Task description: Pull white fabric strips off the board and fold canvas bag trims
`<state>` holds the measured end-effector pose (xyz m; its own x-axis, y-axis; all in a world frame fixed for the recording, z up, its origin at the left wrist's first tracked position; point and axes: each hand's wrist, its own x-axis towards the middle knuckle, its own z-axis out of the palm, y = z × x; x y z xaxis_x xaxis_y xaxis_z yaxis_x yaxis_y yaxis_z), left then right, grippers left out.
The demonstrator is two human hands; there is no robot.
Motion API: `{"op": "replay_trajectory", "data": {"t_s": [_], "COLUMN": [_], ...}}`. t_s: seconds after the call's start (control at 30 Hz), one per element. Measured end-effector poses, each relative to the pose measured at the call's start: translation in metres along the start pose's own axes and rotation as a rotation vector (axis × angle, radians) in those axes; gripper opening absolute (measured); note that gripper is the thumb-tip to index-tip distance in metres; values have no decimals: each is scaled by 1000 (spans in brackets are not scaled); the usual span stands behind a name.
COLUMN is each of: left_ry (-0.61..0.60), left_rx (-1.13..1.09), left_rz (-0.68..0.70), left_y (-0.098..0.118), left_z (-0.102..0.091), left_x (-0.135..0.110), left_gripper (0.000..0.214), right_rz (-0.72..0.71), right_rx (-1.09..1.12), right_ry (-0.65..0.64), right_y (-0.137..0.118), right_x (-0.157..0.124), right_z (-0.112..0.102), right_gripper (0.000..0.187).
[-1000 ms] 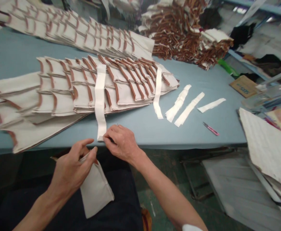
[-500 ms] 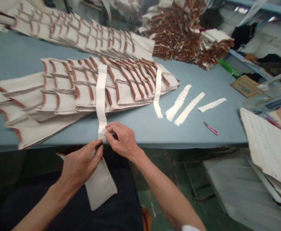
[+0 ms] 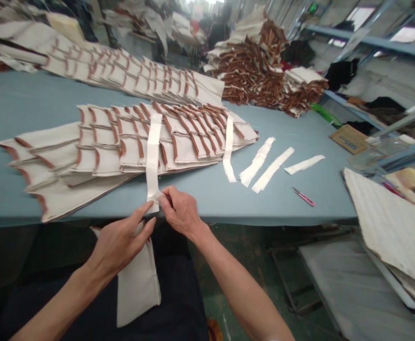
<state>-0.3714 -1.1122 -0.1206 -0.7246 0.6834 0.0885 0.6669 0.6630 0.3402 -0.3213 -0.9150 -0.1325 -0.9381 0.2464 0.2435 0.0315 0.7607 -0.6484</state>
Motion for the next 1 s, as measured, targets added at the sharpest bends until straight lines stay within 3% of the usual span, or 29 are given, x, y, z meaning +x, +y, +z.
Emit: {"op": "replay_trajectory", "data": {"t_s": [0.27, 0.47, 0.6, 0.8, 1.0], "left_ry": [-202, -251, -272, -303, -332], "left_rx": [88, 73, 69, 54, 29], "left_rz": [-57, -56, -48, -54, -83], "left_y": [14, 12, 12, 13, 12], "left_z": [-20, -22, -24, -25, -18], "left_x": [14, 12, 10, 12, 15], "left_gripper": [49, 53, 55, 55, 55], "right_rz": [4, -21, 2, 59, 249], "right_rx": [20, 66, 141, 221, 373], "right_ry": [51, 173, 257, 312, 291], "right_y": [-13, -46, -68, -92, -102], "right_x": [6, 28, 68, 151, 226], "right_z": [-10, -41, -65, -100, -118], "right_gripper": [22, 21, 22, 20, 23]}}
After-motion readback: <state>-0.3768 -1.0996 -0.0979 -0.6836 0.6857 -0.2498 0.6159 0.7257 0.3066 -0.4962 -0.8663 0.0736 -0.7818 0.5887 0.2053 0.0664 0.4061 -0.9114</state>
